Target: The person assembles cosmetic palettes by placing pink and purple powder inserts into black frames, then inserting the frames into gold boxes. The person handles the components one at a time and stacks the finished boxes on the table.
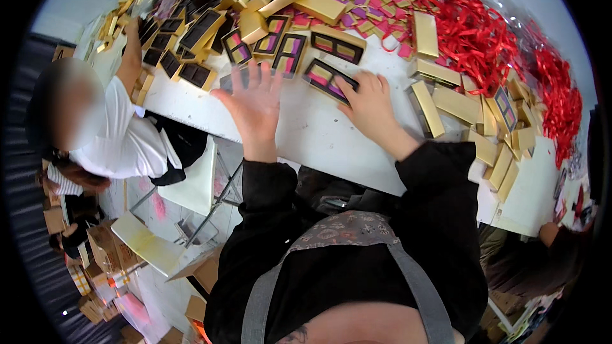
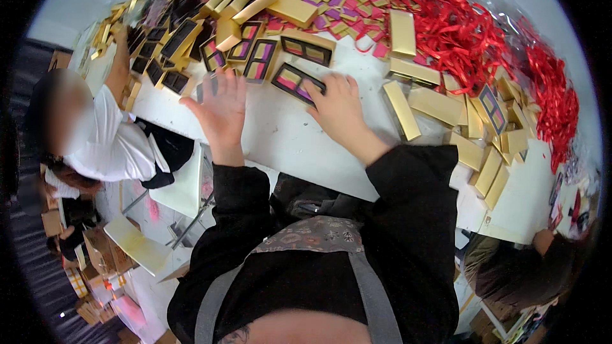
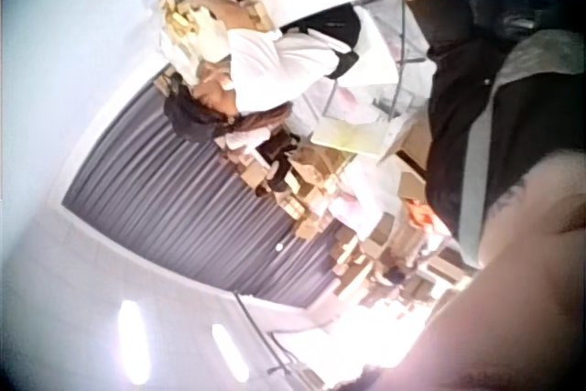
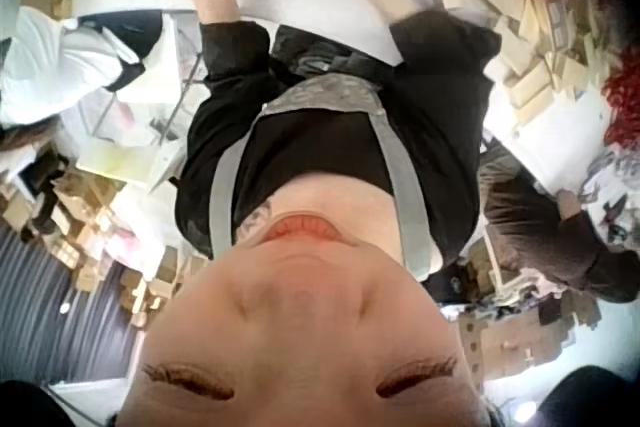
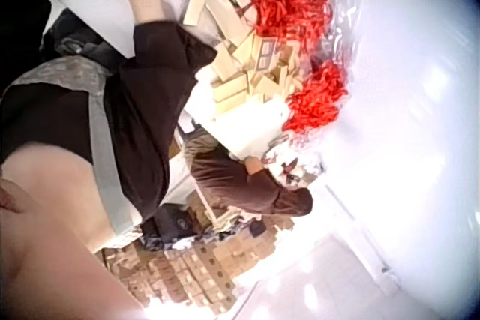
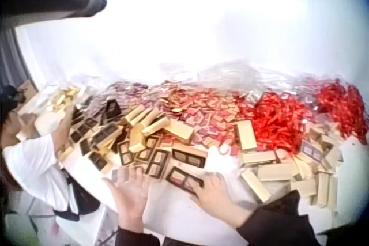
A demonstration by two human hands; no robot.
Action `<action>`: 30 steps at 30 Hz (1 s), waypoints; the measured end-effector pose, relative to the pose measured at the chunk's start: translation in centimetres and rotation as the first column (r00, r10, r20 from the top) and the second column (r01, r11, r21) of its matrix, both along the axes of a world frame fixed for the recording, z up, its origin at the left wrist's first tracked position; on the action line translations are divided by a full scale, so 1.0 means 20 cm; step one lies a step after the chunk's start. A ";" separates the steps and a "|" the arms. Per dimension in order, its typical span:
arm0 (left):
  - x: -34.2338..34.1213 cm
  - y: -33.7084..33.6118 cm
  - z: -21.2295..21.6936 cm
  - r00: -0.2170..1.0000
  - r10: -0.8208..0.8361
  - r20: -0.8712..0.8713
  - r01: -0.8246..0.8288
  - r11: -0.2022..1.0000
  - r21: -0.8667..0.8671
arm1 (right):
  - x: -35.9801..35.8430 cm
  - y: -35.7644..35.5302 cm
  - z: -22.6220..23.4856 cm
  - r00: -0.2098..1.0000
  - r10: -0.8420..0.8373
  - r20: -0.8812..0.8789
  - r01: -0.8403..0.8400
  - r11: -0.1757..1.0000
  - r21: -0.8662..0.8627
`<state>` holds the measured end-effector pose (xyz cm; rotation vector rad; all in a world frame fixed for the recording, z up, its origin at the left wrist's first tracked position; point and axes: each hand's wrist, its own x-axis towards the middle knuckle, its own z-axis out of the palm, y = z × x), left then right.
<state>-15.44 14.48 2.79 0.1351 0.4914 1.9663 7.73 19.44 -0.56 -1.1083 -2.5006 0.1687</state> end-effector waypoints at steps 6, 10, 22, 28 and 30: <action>0.08 -0.02 -0.08 0.984 -0.138 0.109 0.130 0.988 0.080 | 0.16 -0.35 0.15 0.827 0.093 -0.555 -0.290 0.915 -0.279; 0.27 0.00 0.02 0.999 0.037 0.006 -0.035 0.985 -0.169 | 0.18 -0.38 0.13 0.781 -0.022 -0.624 -0.107 0.980 -0.168; 0.59 -0.15 0.06 0.874 -0.485 0.021 0.476 0.849 -0.231 | 0.17 -0.40 0.14 0.492 -0.059 -0.868 -0.323 0.914 -0.245; 0.84 -0.24 0.01 0.557 -0.075 -0.827 -0.105 0.982 -0.160 | 0.22 -0.34 0.17 0.316 -0.296 -0.901 -0.063 0.942 -0.331; 0.86 -0.26 0.04 0.298 0.046 -0.954 -0.185 0.983 -0.010 | 0.19 -0.31 0.18 0.250 -0.413 -0.876 -0.149 0.877 -0.456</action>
